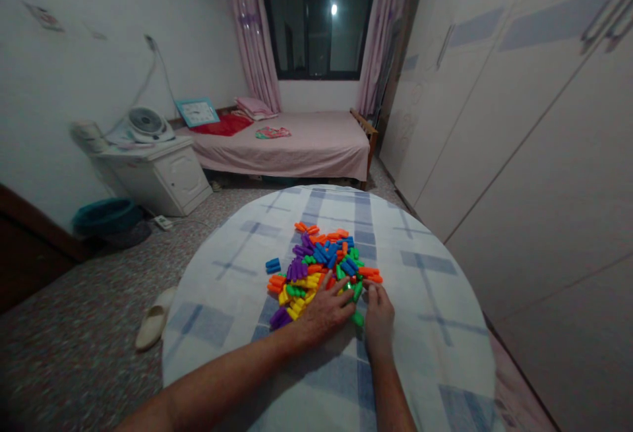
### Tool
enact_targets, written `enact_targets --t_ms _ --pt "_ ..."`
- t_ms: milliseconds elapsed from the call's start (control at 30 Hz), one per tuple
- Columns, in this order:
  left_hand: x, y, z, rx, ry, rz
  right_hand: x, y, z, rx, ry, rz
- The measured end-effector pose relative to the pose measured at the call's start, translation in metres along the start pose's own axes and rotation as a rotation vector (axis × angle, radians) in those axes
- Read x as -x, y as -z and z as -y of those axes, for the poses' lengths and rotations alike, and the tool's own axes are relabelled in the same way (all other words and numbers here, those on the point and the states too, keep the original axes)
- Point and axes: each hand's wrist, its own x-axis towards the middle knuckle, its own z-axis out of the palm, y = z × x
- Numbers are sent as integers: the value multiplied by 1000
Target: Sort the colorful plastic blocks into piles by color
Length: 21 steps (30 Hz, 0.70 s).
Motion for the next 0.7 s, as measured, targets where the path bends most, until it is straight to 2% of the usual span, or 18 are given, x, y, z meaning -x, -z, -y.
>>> enact_targets --t_ms 233,367,467,533,600,700 --pt "-9 32 47 88 370 -49 1 -3 0 18 43 42" --pt "4 44 79 141 542 -96 1 -4 -1 58 48 36" --pt "31 51 92 178 601 -205 1 -3 -3 73 52 35" --pt "58 55 90 180 597 -256 1 -3 -3 79 55 35" --pt "91 57 83 152 560 -224 2 -3 -2 82 58 39" --pt "140 49 65 127 534 -79 4 -3 2 93 58 50"
